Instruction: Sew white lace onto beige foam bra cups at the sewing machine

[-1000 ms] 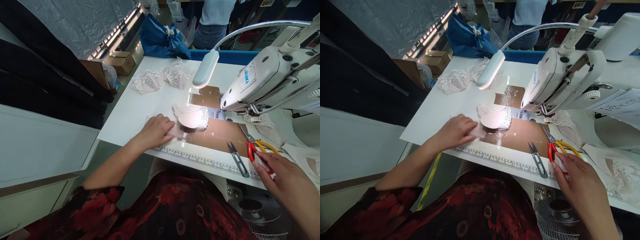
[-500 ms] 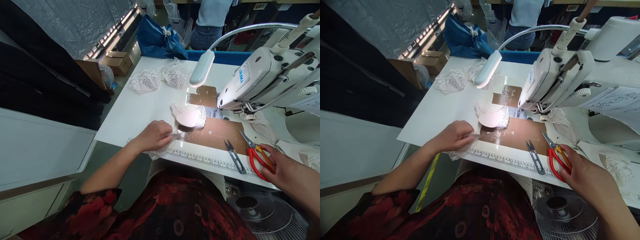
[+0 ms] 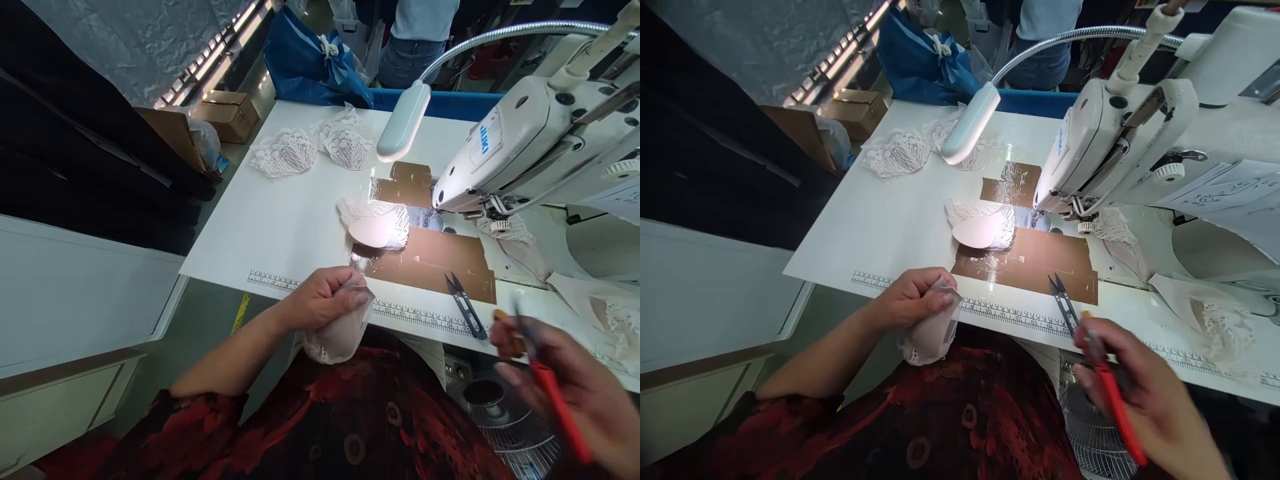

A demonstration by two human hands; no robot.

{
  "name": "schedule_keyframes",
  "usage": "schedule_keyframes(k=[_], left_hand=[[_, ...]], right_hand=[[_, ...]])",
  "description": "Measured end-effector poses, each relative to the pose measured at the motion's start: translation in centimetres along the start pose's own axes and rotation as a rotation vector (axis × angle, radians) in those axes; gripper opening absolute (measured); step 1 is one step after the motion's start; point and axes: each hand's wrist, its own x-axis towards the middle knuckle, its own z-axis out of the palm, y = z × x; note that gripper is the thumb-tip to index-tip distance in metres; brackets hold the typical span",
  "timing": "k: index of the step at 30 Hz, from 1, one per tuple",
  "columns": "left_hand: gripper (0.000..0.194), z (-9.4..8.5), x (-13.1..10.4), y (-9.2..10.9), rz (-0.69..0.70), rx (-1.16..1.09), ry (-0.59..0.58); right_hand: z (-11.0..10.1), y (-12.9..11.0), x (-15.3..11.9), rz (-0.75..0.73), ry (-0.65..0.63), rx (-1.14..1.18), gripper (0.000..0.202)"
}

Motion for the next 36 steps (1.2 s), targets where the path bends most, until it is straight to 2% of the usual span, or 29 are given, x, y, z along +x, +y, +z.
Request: schedule_keyframes(k=[2,5,10,17,23,30,36], left_hand=[[0.025,1.0,0.3,-0.3,-0.015,-0.034,0.021],[0.027,1.7,0.3,-0.6,-0.030,-0.078,0.056],[0.032,1.5,-0.1,-1.2,-0.073,-0.211,0.082],[0.031,1.8,0.1,-2.1,-0.042,-0.253,0.114],[0.035,1.8,0.2,-2.1,-0.010,-0.290,0.063],[0.038,2.0,0.2,-2.1,-0.022,-0.312,0.077],[0.033,1.9,0.1,-2.0,-0.010,-0.304,0.081]], right_hand=[[1.2,-2.4,1.4,-0.049,-0.221,0.184,0.040],[2.8,-4.8,3.3,-0.051,-0.330,0.195,0.040],[3.9,-6.2,4.4,-0.103,-0.363,0.134,0.042],[4.4,-7.2,5.1,-0.117,-0.443,0.101,0.040],[4.3,-7.5,5.5,-0.135,-0.477,0.123,0.041],[4.2,-7.6,5.6,-0.173,-0.465,0.154,0.036],[4.8,-6.8,5.4,-0.269,-0.411,0.124,0.030]])
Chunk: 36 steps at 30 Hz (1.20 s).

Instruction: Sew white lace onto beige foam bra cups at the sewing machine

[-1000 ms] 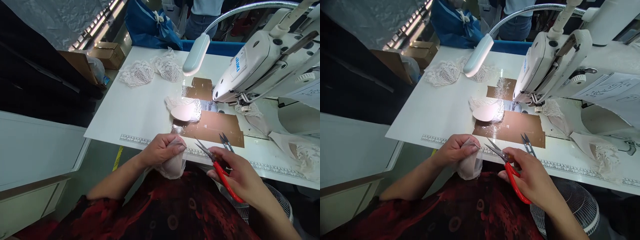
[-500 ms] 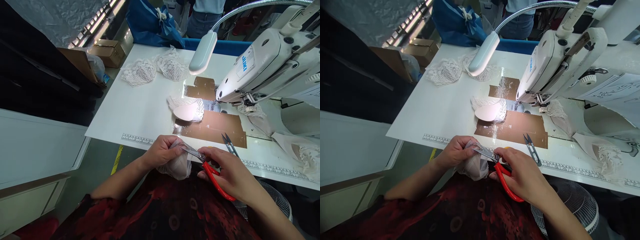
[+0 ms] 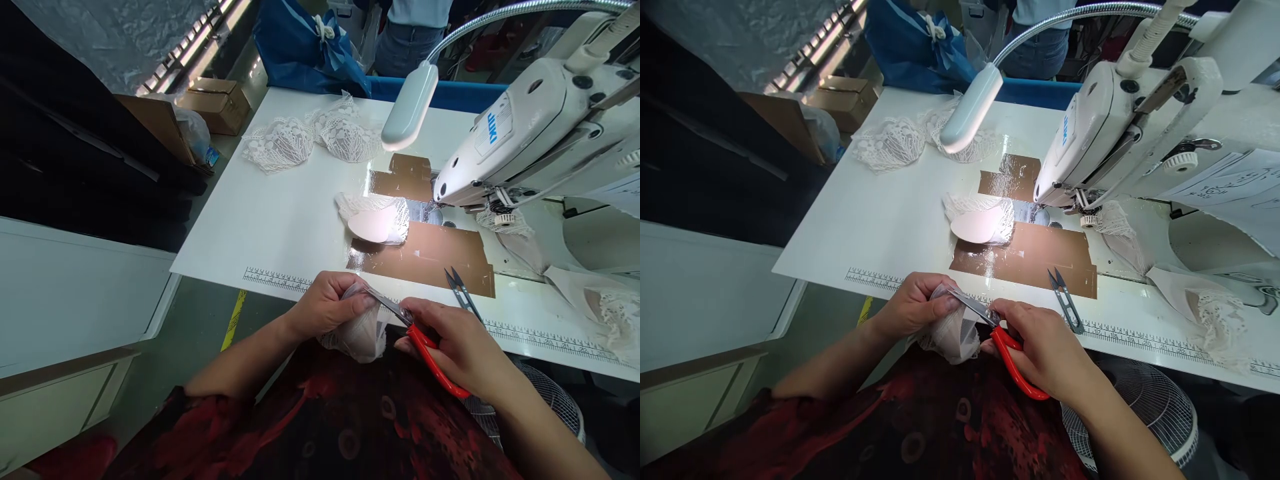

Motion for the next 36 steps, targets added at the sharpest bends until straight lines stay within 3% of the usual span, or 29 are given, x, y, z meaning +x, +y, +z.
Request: schedule_keyframes(k=[6,9,13,16,18,20,21,23,25,29,32,34,36], left_hand=[[0.028,0.2,0.1,-0.2,0.008,0.009,0.013],[0.029,0.5,0.0,-0.3,0.012,0.002,0.025],[0.027,-1.0,0.2,1.6,0.049,0.119,0.027],[0.028,-4.0,0.9,4.9,0.130,0.515,0.118],[0.030,-5.9,1.8,7.2,0.222,0.925,0.304],[0.037,-6.4,2.9,8.6,0.351,1.279,0.439],[0.041,-6.1,3.6,8.9,0.417,1.387,0.441],[0.045,-4.3,5.2,8.7,0.506,1.465,0.324],[0.046,-1.7,7.1,7.5,0.479,1.491,0.180],[0.042,2.3,11.3,5.1,0.168,1.676,0.095],[0.020,2.2,12.6,4.9,0.079,1.716,0.063],[0.018,1.1,12.3,5.6,0.087,1.696,-0.009],[0.027,-0.2,11.5,6.6,0.110,1.592,-0.160]], right_hand=[[0.7,0.5,-0.1,-0.045,0.068,-0.109,0.027],[0.8,0.4,-0.1,0.001,0.065,-0.059,0.025],[0.6,0.5,-0.7,0.110,0.161,0.018,0.029],[0.4,1.1,-1.6,0.154,0.224,0.003,0.030],[0.5,1.7,-2.1,0.166,0.216,-0.008,0.029],[0.6,2.1,-2.5,0.169,0.198,-0.011,0.029],[0.7,2.3,-2.5,0.172,0.192,-0.005,0.029],[0.9,2.3,-2.4,0.179,0.181,0.024,0.029],[0.9,2.0,-2.2,0.191,0.185,0.064,0.028],[0.7,1.6,-2.3,0.205,0.219,0.081,0.027],[0.6,2.1,-3.1,0.179,0.247,0.080,0.028],[0.5,2.6,-3.7,0.166,0.264,0.096,0.029],[0.4,3.1,-4.1,0.171,0.274,0.104,0.030]])
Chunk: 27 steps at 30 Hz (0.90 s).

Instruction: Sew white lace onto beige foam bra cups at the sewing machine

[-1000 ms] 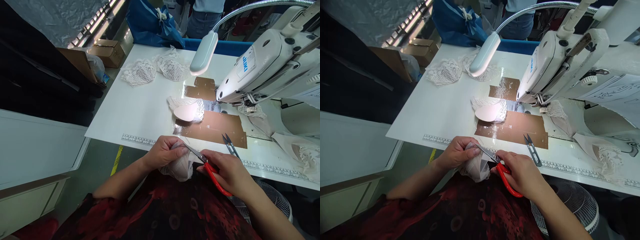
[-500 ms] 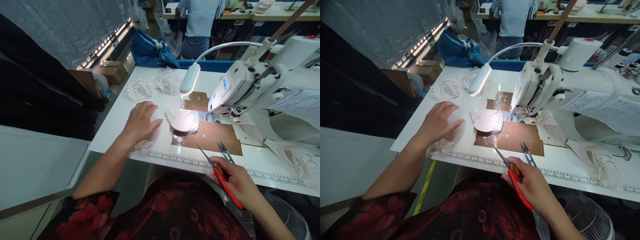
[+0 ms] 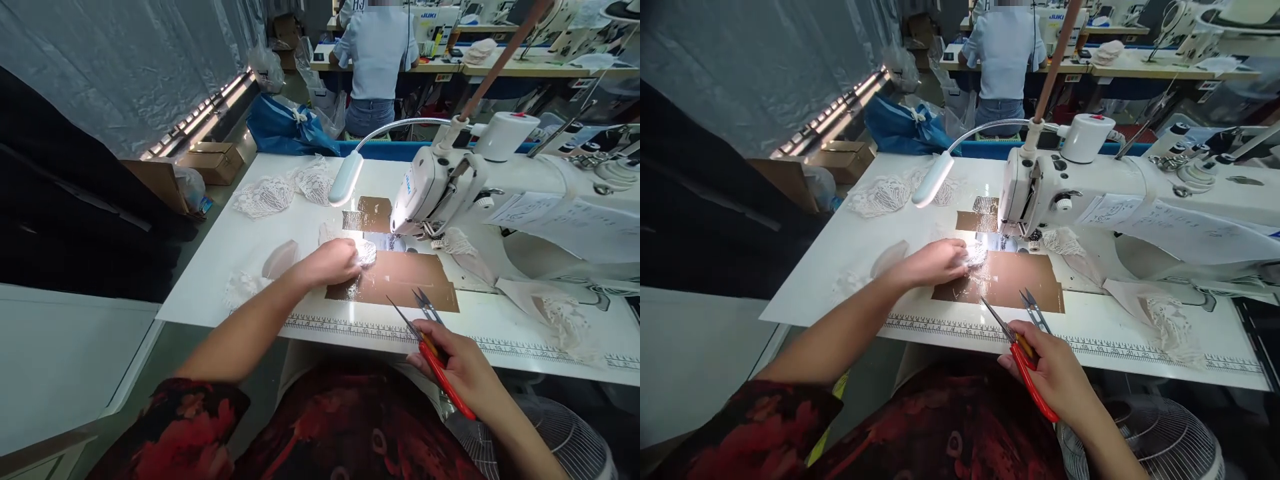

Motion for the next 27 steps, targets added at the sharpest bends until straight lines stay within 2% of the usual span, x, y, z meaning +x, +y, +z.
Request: schedule_keyframes(k=[2,4,6,9,11,17,20,23,27], left_hand=[[0.042,-0.4,-0.9,-0.6,0.082,-0.124,-0.023],[0.047,0.0,-1.2,-0.6,0.065,-0.135,0.047],[0.035,1.1,-1.2,-0.3,-0.001,-0.014,0.153],[0.018,3.0,-1.0,0.1,-0.019,0.108,0.228],[0.020,3.5,-1.1,-0.2,-0.010,0.102,0.257],[0.030,2.3,-2.2,-2.5,0.142,-0.141,0.249],[0.031,1.9,-2.9,-3.0,0.131,-0.174,0.267],[0.028,1.5,-4.1,-2.7,0.100,-0.174,0.306],[0.026,0.7,-6.7,-1.1,0.142,-0.193,0.458]], right_hand=[[-0.1,0.3,0.0,0.017,0.002,0.001,0.031],[-0.1,0.1,0.4,0.028,-0.006,0.002,0.031],[-0.1,-0.3,0.8,0.019,-0.010,0.005,0.033],[-0.1,-1.0,1.2,0.006,-0.031,0.005,0.033],[-0.2,-1.2,1.2,0.009,-0.025,0.003,0.033],[-0.5,-0.6,1.1,0.028,0.018,-0.033,0.037],[-0.3,-0.3,1.1,0.029,0.017,-0.040,0.038],[-0.2,-0.3,1.2,0.007,0.024,-0.030,0.038],[-0.4,-0.6,1.1,-0.009,0.058,0.030,0.039]])
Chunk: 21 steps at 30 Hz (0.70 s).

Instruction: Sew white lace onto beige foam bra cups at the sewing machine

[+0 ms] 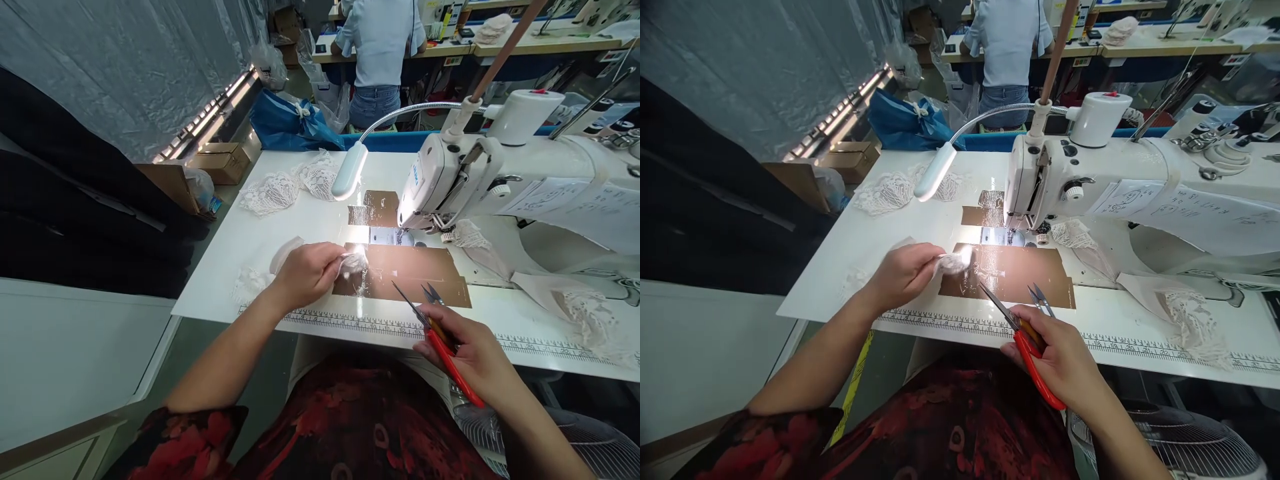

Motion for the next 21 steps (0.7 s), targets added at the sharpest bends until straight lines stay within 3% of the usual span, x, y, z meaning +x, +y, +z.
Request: schedule_keyframes(k=[2,5,11,13,17,21], left_hand=[[0.024,-0.5,-1.0,1.2,0.057,-0.094,0.028],[0.018,-0.3,-2.3,2.4,0.066,-0.302,-0.020],[0.025,1.9,-3.3,3.5,-0.099,-0.726,-0.244],[0.029,2.6,-3.5,3.7,-0.203,-0.866,-0.234],[0.037,3.7,-3.8,3.8,-0.435,-1.071,-0.092],[0.039,3.9,-4.0,3.2,-0.499,-1.109,-0.034]], right_hand=[[-0.1,-0.2,0.1,0.012,0.006,0.056,0.040],[0.1,-0.8,0.5,0.021,0.042,0.162,0.041],[2.0,-2.9,2.2,-0.057,0.130,0.331,0.035],[2.7,-3.5,2.5,-0.037,0.074,0.389,0.031],[3.5,-4.0,2.1,0.032,-0.116,0.473,0.030],[2.4,-3.5,0.7,0.044,-0.333,0.338,0.031]])
